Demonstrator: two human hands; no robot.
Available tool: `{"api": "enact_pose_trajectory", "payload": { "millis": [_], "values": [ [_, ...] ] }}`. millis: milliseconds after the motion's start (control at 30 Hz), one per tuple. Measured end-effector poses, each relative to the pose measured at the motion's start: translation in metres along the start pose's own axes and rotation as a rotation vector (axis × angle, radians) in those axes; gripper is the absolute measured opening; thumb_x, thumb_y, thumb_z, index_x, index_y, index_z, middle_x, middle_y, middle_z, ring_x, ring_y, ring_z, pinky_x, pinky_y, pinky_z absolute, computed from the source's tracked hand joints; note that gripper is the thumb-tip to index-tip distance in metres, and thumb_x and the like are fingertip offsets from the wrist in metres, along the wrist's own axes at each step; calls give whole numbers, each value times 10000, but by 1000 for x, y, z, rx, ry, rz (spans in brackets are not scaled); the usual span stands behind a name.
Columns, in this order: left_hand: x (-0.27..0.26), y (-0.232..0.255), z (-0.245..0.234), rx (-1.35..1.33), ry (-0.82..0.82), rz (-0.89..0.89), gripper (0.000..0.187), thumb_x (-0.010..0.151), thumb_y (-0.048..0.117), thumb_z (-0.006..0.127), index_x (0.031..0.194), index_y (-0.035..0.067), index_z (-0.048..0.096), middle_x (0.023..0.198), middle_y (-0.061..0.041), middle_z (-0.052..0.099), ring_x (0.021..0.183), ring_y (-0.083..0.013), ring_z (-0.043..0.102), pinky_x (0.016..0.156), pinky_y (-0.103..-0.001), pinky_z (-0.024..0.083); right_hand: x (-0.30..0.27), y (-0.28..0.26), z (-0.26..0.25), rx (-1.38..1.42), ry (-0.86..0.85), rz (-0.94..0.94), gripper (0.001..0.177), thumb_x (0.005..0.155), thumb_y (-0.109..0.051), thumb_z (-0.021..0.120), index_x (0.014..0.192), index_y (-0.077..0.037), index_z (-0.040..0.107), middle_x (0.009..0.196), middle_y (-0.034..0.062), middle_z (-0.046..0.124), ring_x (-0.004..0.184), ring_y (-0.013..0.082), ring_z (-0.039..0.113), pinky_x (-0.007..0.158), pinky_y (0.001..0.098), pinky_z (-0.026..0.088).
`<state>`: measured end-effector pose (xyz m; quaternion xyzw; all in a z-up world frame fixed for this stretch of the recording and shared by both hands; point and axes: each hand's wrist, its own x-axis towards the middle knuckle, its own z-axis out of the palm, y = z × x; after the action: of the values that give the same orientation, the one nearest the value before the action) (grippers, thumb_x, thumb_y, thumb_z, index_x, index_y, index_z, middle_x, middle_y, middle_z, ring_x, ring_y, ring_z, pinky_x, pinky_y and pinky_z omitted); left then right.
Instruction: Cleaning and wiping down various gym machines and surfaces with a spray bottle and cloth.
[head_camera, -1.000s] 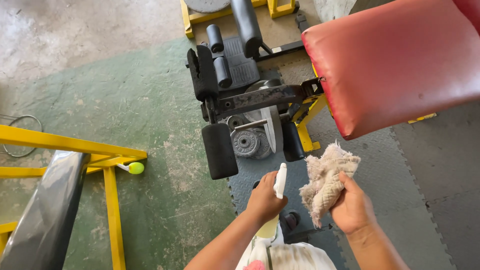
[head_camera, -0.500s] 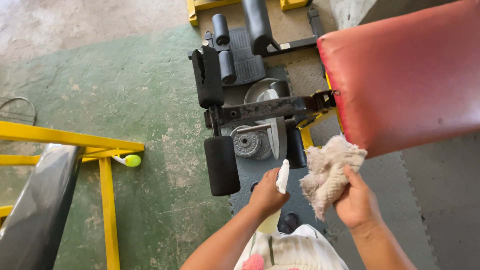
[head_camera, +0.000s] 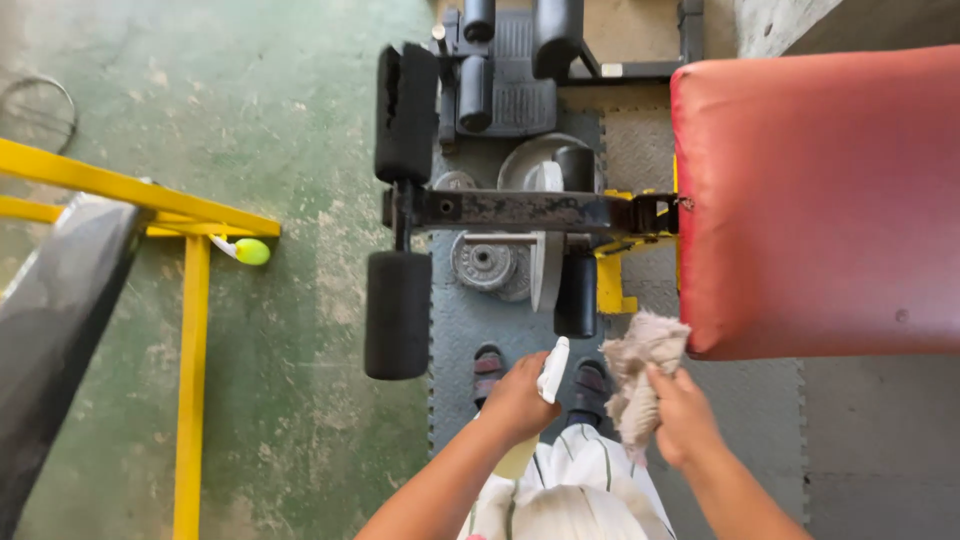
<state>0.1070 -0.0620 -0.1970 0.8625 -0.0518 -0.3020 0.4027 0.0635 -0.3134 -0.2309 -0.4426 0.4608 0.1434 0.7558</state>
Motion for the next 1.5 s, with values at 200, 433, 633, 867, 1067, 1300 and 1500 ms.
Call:
{"api": "enact_pose_trajectory", "payload": {
  "millis": [200,433,633,867,1067,1300,1500],
  "values": [
    [30,15,53,-58,-23,-140,669,754,251,745,1388,175,548,1392,-115,596,1259,-353,575,1026,-465,485,72,31,-31,-264,-64,10,326,1032,-224,556,1305,-47,571,1152,107,679,1000,216,660,863,406,545],
    [62,-17,107,-69,-28,-268,552,791,234,702,1329,190,585,1349,-88,626,1281,-307,575,1013,-506,480,170,71,-75,-269,3,-29,339,1004,-157,595,1296,14,572,1215,120,686,1056,229,677,909,407,552],
    [97,-78,149,11,17,-297,504,804,232,672,1290,158,562,1310,-114,621,1260,-348,565,993,-526,477,224,70,-88,-79,-59,-165,346,984,-114,567,1324,-51,564,1242,83,668,1113,204,664,963,368,542],
    [130,-93,159,-20,-9,-408,521,772,271,711,1239,107,547,1276,-165,579,1179,-433,582,988,-537,478,252,77,-92,-87,23,-195,341,988,-91,596,1323,-30,578,1223,69,658,1086,199,649,956,367,535],
    [146,-98,169,-54,-38,-446,504,796,301,708,1207,64,537,1281,-193,557,1153,-461,594,985,-538,484,262,87,-101,-80,-33,-210,331,1005,-76,593,1333,-32,575,1259,59,655,1119,186,641,977,358,528],
    [147,-97,165,-73,35,-373,595,745,268,737,1274,103,519,1286,-166,552,1151,-452,581,956,-553,461,266,89,-92,-98,-38,-191,335,996,-70,575,1330,-54,559,1254,47,658,1111,179,645,972,357,531],
    [148,-112,170,-62,57,-393,594,767,265,733,1270,57,495,1258,-211,540,1097,-478,608,945,-555,497,284,102,-94,-162,-51,-207,297,1020,-72,584,1314,-31,565,1247,60,663,1107,174,640,974,343,522]
  ]
}}
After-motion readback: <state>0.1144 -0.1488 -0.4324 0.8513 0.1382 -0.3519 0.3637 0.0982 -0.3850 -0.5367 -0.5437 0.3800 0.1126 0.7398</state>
